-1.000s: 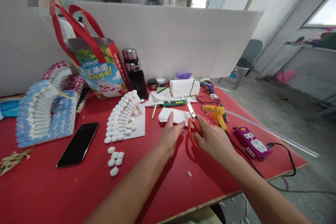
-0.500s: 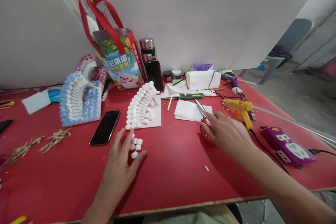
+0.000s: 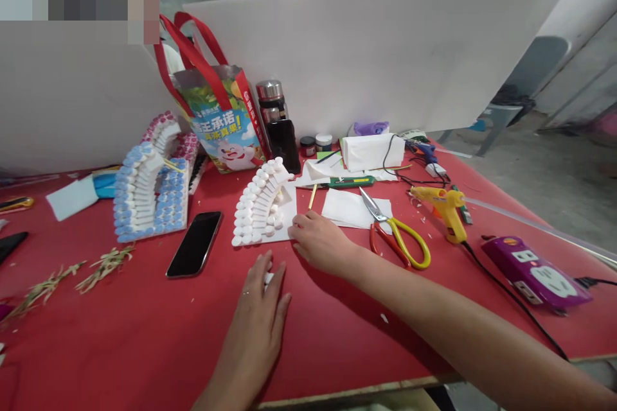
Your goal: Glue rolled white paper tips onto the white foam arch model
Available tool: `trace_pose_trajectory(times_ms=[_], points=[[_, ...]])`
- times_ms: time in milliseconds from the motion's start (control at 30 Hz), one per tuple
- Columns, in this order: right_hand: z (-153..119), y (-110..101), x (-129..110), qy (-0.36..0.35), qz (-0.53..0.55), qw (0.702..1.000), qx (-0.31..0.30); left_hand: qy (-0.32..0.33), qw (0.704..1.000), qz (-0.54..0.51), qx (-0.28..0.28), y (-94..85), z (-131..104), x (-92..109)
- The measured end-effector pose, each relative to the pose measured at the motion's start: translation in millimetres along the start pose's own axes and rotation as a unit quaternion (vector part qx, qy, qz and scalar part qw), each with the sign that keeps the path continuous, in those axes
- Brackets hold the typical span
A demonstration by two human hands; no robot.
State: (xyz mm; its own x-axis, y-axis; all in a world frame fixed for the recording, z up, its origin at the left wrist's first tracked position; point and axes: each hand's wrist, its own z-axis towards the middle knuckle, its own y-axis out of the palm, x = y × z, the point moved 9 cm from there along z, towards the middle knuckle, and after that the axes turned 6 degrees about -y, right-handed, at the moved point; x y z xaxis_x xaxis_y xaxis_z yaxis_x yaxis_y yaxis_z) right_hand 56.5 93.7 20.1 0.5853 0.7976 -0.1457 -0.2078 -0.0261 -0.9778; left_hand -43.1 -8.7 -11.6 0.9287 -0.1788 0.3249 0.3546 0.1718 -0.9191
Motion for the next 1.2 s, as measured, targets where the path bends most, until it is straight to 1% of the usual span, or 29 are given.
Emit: trace_pose_trajectory(times_ms=[67, 200, 267, 333, 433, 467, 533, 600, 667, 700, 733, 800, 833, 867, 933, 1000, 1033, 1100, 1167, 1200], points=[[-2.7, 2.8, 0.1, -0.015, 0.008, 1.000, -0.006, 0.018, 1.000, -0.024, -0.007, 6.1, -1.3, 20.4], [-7.2, 0.8, 6.4, -0.034, 0.028, 0.999, -0.024, 0.062, 0.993, -0.080, -0.062, 28.6, 4.7, 70.4], [-0.6, -5.8, 20.0, -0.022, 0.030, 0.999, -0.022, 0.099, 0.986, -0.091, -0.096, 41.4, 11.1, 95.7], [14.3, -16.2, 41.5, 0.009, 0.023, 1.000, 0.000, 0.127, 0.980, -0.089, -0.124, 52.1, 19.5, 115.2], [46.8, -28.7, 78.9, 0.066, 0.005, 0.997, 0.042, 0.141, 0.976, -0.075, -0.148, 59.4, 32.8, 130.8], [58.3, -29.9, 90.4, 0.084, 0.000, 0.995, 0.051, 0.134, 0.977, -0.077, -0.148, 57.8, 36.4, 131.6], [79.7, -27.8, 109.1, 0.112, -0.006, 0.992, 0.062, 0.125, 0.979, -0.095, -0.133, 48.0, 40.4, 129.0], [96.0, -21.4, 122.6, 0.137, -0.008, 0.988, 0.067, 0.134, 0.980, -0.115, -0.090, 27.9, 42.2, 120.7], [106.4, -12.6, 131.8, 0.163, -0.007, 0.984, 0.067, 0.134, 0.984, -0.116, -0.019, 0.0, 48.0, 101.2], [109.7, -7.8, 135.1, 0.176, -0.006, 0.982, 0.065, 0.120, 0.986, -0.111, 0.031, -16.8, 54.1, 85.9], [112.3, -3.0, 137.7, 0.187, -0.004, 0.980, 0.062, 0.103, 0.985, -0.103, 0.093, -35.2, 61.4, 68.7], [115.9, 5.2, 141.0, 0.203, -0.002, 0.978, 0.057, 0.068, 0.975, -0.074, 0.198, -65.2, 78.9, 32.3], [117.3, 8.2, 142.3, 0.209, -0.001, 0.976, 0.055, 0.036, 0.970, -0.061, 0.234, -75.0, 89.1, 12.3], [118.2, 10.5, 143.5, 0.213, 0.000, 0.976, 0.054, 0.004, 0.964, -0.057, 0.260, -80.7, 99.2, -7.3], [118.8, 12.7, 145.9, 0.217, 0.001, 0.975, 0.053, -0.057, 0.961, -0.073, 0.262, -77.3, 117.8, -42.1], [117.2, 11.8, 148.1, 0.212, 0.001, 0.976, 0.055, -0.093, 0.963, -0.087, 0.238, -62.7, 128.8, -64.1], [115.5, 10.3, 149.0, 0.207, 0.001, 0.977, 0.057, -0.103, 0.963, -0.096, 0.229, -54.8, 130.7, -70.6], [110.5, 5.8, 150.6, 0.195, 0.000, 0.979, 0.064, -0.120, 0.967, -0.113, 0.195, -38.3, 131.6, -77.2], [104.8, 2.2, 151.5, 0.181, 0.003, 0.981, 0.064, -0.133, 0.971, -0.117, 0.163, -27.5, 130.7, -77.6], [102.4, 1.3, 151.3, 0.174, 0.006, 0.983, 0.060, -0.137, 0.972, -0.113, 0.152, -25.4, 130.4, -76.4]])
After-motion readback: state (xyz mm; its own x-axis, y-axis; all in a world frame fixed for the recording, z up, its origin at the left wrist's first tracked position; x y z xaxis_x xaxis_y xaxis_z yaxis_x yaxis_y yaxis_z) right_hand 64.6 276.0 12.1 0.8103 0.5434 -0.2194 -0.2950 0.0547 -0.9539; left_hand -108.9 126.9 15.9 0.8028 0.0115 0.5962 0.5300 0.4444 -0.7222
